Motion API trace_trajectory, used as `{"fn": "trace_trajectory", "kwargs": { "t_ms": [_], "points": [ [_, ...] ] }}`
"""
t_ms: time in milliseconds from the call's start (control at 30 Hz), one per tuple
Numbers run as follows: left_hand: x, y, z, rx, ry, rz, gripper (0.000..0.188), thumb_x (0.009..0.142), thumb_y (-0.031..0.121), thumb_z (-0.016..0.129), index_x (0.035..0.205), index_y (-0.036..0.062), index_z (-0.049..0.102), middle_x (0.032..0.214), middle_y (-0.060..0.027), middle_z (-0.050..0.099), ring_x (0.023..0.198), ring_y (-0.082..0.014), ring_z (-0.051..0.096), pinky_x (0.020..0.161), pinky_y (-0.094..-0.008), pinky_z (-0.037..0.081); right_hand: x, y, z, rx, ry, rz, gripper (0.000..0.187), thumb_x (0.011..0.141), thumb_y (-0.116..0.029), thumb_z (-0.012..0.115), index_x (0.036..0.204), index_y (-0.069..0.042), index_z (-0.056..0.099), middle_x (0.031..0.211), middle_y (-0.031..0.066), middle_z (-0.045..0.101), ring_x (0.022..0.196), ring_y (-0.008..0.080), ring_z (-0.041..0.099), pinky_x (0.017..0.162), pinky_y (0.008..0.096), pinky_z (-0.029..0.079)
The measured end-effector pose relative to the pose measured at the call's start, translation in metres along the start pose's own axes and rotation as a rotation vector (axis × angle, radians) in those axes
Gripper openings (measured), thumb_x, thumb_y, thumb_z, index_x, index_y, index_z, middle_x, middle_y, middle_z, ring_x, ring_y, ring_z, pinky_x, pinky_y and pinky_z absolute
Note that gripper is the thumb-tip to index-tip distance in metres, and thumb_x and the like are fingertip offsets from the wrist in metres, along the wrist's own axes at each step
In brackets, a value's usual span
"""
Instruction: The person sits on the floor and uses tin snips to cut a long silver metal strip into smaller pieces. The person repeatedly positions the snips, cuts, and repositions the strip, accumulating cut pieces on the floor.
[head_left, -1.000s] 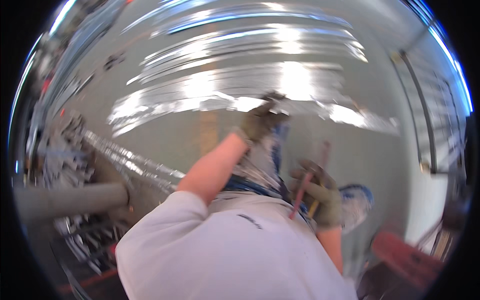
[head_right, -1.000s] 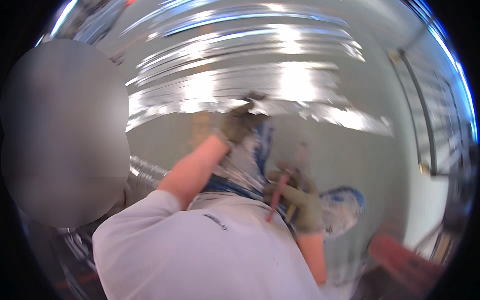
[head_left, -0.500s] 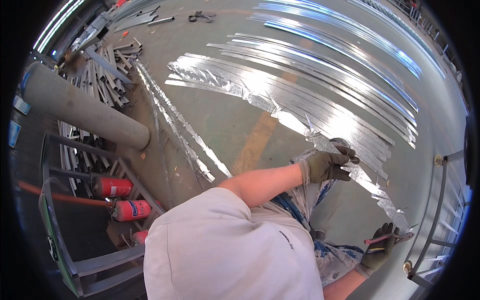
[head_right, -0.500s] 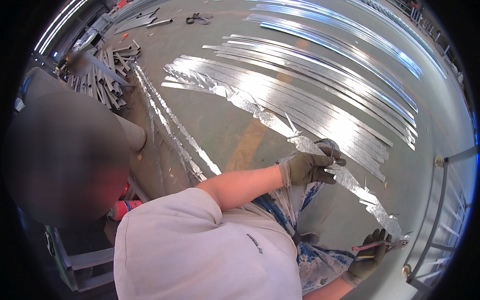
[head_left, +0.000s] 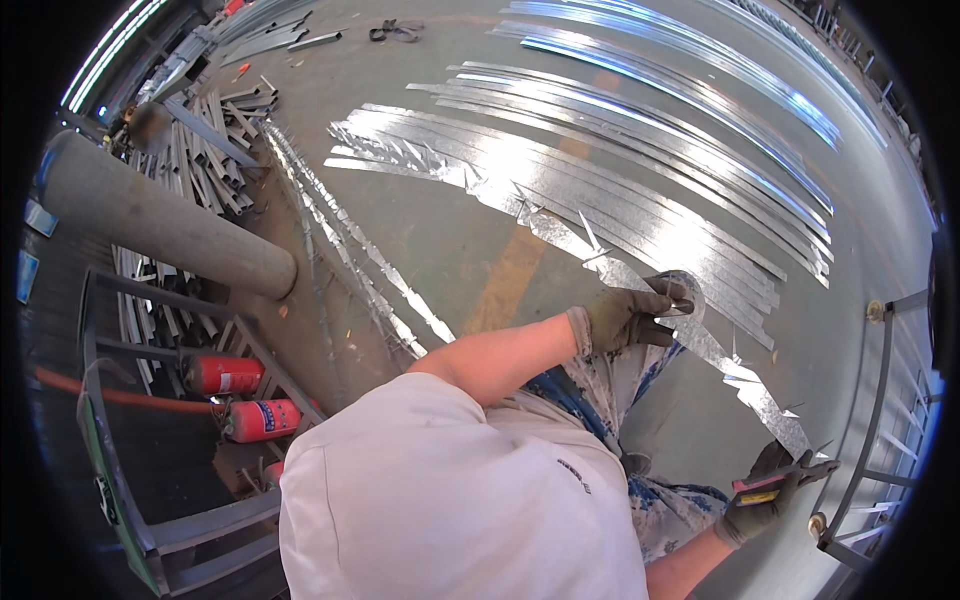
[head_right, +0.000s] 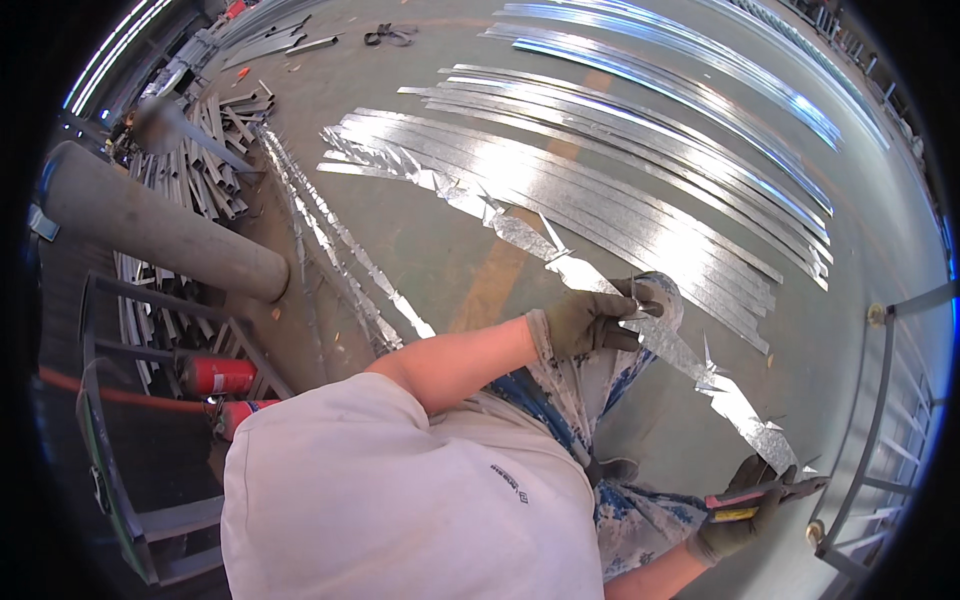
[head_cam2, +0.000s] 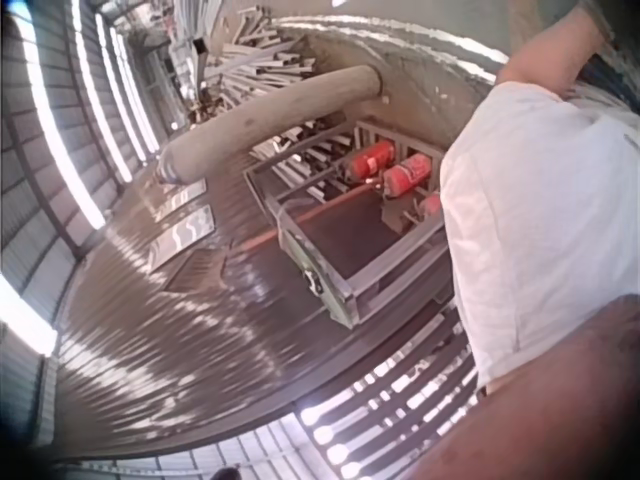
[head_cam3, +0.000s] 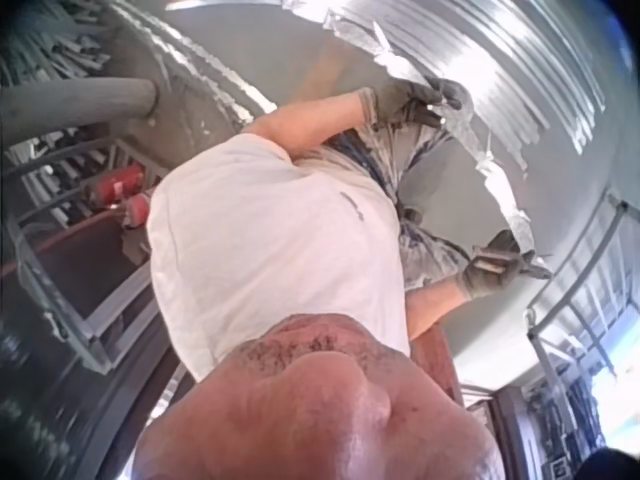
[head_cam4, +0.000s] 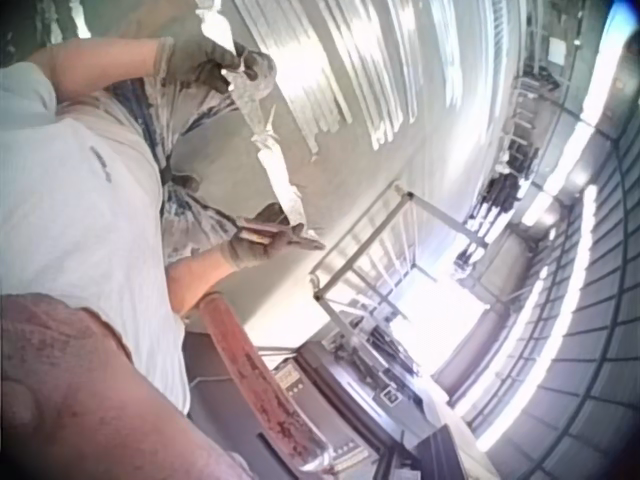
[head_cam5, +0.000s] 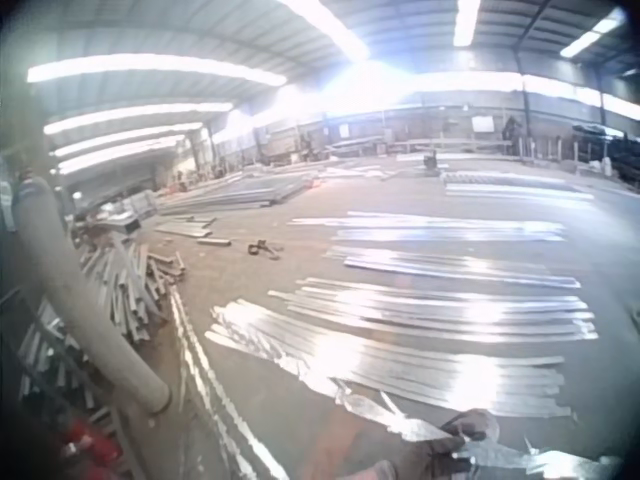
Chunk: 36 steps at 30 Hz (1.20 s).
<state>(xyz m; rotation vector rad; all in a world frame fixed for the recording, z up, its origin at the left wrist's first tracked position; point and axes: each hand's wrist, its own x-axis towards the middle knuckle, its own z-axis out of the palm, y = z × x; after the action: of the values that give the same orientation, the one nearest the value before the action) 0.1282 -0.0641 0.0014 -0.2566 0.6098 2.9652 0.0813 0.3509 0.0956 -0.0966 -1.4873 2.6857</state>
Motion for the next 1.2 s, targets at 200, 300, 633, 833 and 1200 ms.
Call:
{"fn": "trace_trajectory", "kwargs": {
  "t_ms": [200, 300, 633, 833, 1200],
  "points": [
    [0.003, -0.017, -0.012, -0.098, 0.054, -0.075, 0.038, 0.115, 0.007, 0.058, 0.153, 0.005, 0.059, 0.146, -0.0154, 0.075, 0.119, -0.032, 0.081, 0.096, -0.047, 0.074, 0.032, 0.002, -0.025, -0.13, -0.188, 0.027, 0.058, 0.122, -0.028, 0.053, 0.171, 0.002, 0.044, 0.176, 0.0143, 0.048, 0.151, 0.0257, 0.056, 0.124, 0.0422, 0.051],
    [-0.001, -0.015, -0.006, -0.097, 0.059, -0.071, 0.039, 0.115, 0.008, 0.059, 0.153, 0.0065, 0.06, 0.145, -0.0145, 0.075, 0.117, -0.0325, 0.082, 0.094, -0.0476, 0.074, 0.035, -0.007, -0.028, -0.254, -0.2, 0.035, 0.056, 0.122, -0.026, 0.054, 0.17, 0.002, 0.046, 0.175, 0.0126, 0.048, 0.148, 0.0211, 0.058, 0.119, 0.0368, 0.053],
    [-0.006, 0.0, 0.002, -0.113, 0.003, -0.061, 0.04, 0.113, 0.005, 0.064, 0.154, 0.0049, 0.06, 0.146, -0.015, 0.074, 0.117, -0.0323, 0.082, 0.102, -0.0514, 0.072, 0.049, -0.027, 0.009, -0.235, -0.226, -0.022, 0.057, 0.122, -0.021, 0.056, 0.17, 0.007, 0.044, 0.173, 0.015, 0.05, 0.149, 0.0204, 0.057, 0.121, 0.0377, 0.052],
    [-0.015, 0.009, -0.043, -0.14, 0.047, 0.098, 0.045, 0.108, 0.002, 0.068, 0.153, 0.0012, 0.061, 0.149, -0.0211, 0.071, 0.136, -0.0412, 0.072, 0.109, -0.0558, 0.069, 0.027, 0.004, 0.036, -0.24, -0.248, 0.039, 0.057, 0.119, -0.016, 0.061, 0.17, 0.002, 0.045, 0.177, 0.0121, 0.049, 0.151, 0.0195, 0.057, 0.123, 0.0409, 0.052],
    [-0.045, 0.013, -0.098, -0.409, -0.199, 0.145, 0.052, 0.118, 0.045, 0.055, 0.151, 0.0065, 0.067, 0.162, -0.0147, 0.066, 0.158, -0.0382, 0.053, 0.138, -0.0607, 0.035, -0.001, 0.046, 0.135, -0.16, -0.298, 0.175, 0.044, 0.113, -0.006, 0.067, 0.155, 0.006, 0.062, 0.148, 0.0107, 0.069, 0.105, 0.0188, 0.072, 0.104, 0.0424, 0.063]
  ]
}}
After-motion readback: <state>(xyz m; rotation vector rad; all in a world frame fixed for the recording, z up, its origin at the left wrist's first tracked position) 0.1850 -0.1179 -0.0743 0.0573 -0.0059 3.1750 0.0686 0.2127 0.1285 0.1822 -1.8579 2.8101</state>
